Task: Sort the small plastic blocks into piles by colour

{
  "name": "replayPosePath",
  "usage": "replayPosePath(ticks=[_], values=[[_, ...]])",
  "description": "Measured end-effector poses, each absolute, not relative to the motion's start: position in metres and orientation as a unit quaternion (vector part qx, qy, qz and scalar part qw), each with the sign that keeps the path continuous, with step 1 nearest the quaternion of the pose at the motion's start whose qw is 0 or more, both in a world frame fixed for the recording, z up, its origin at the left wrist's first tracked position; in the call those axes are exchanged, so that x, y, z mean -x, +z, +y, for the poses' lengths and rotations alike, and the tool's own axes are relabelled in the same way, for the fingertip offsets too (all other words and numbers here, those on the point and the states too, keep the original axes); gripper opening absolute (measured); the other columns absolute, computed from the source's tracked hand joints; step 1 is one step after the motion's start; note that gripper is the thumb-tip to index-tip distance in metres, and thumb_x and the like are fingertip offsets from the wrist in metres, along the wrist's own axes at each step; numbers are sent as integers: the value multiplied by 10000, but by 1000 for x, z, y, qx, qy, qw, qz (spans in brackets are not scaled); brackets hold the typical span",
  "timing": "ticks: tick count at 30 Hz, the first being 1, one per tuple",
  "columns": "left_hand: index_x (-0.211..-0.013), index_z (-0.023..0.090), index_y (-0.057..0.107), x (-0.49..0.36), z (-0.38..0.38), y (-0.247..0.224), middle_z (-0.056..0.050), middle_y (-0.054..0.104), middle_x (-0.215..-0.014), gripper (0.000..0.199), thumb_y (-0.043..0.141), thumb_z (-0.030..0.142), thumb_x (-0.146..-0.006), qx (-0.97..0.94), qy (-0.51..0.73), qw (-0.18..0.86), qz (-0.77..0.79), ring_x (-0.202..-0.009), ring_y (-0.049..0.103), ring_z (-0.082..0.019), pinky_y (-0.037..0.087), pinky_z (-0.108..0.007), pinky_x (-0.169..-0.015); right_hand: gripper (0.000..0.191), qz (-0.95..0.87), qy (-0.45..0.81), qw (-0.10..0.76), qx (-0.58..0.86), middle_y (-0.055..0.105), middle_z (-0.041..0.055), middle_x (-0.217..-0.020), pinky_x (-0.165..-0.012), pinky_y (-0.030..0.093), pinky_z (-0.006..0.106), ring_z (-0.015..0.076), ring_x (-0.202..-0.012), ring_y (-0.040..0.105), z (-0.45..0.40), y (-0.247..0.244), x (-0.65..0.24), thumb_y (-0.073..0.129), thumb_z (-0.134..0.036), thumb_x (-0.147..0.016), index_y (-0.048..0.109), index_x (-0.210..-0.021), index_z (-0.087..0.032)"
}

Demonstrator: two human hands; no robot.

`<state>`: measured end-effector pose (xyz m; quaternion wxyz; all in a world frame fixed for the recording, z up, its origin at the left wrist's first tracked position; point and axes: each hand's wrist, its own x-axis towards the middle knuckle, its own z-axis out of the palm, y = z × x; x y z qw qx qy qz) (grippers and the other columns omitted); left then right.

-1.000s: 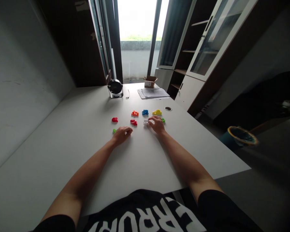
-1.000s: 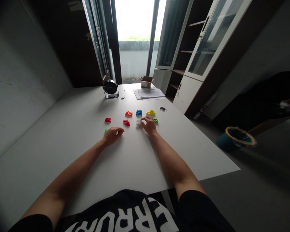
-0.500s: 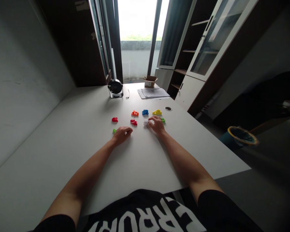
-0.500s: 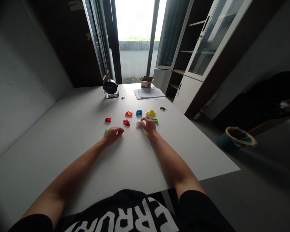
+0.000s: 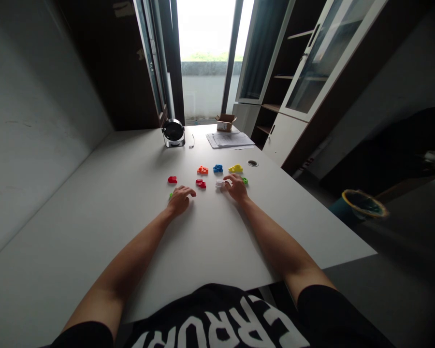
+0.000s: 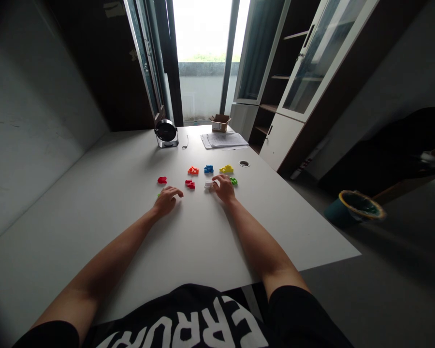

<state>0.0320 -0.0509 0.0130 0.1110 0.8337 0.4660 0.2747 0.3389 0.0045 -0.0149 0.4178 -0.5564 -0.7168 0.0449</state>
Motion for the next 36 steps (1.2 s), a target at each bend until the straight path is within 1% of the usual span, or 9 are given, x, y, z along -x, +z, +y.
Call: replayPosePath(ticks=[5,8,10,13,17,22,26,31,36], values=[[-899,235,701,-28,-48,13,-49,704,-1073,472,401,-85,-725,-807,314,32,499,-1120,559,-263,433,-442,-1023,184,-692,34,432,578,665,61,-960,-852,458,358,227,-904,595,2,-12,-337,533,-151,-843,689,-927,-200],[-926,224,699,-25,-48,14,-97,656,-1113,364,476,-21,-776,-762,326,-16,560,-1152,525,-312,443,-464,-978,177,-676,33,428,599,641,53,-887,-784,447,332,205,-797,580,1,-11,-336,521,-143,-830,675,-903,-191],[-952,222,699,-23,-47,14,-118,631,-1108,294,530,38,-797,-741,307,-32,596,-1117,532,-330,454,-468,-931,173,-666,39,425,612,632,51,-872,-748,437,321,193,-754,571,1,-11,-336,516,-147,-828,669,-895,-189],[-989,215,694,-22,-47,14,-131,604,-1106,230,568,112,-827,-726,290,-41,622,-1062,545,-323,459,-454,-916,166,-658,48,423,621,631,47,-866,-733,433,312,185,-734,570,2,-12,-336,517,-154,-824,666,-890,-188],[-1008,207,682,-22,-46,12,-123,597,-1059,178,540,199,-900,-728,293,-18,620,-1009,567,-295,464,-414,-917,180,-662,67,424,615,646,40,-887,-736,445,309,176,-737,579,4,-14,-336,523,-157,-815,668,-915,-195],[-992,199,677,-23,-45,9,-111,622,-987,201,492,269,-955,-740,298,-2,604,-946,586,-276,470,-395,-878,191,-664,92,427,607,665,41,-937,-736,465,312,173,-754,596,6,-17,-337,538,-168,-811,675,-940,-202],[-1006,200,685,-23,-44,8,-100,658,-978,193,512,198,-919,-752,299,15,588,-963,585,-276,467,-400,-891,186,-664,94,426,607,669,40,-926,-746,473,317,173,-751,591,6,-17,-337,540,-171,-811,679,-931,-204],[-1016,205,693,-22,-42,6,-82,690,-1036,323,472,39,-849,-769,292,37,568,-1018,579,-258,471,-399,-944,193,-669,98,428,600,668,38,-919,-732,475,311,171,-744,591,6,-16,-336,535,-173,-808,678,-935,-201],[-1037,213,694,-20,-40,2,-91,669,-1072,385,493,-9,-795,-770,310,33,556,-1095,570,-281,492,-425,-982,201,-666,97,425,606,669,39,-914,-728,474,311,171,-743,588,4,-14,-336,526,-177,-811,678,-942,-198]])
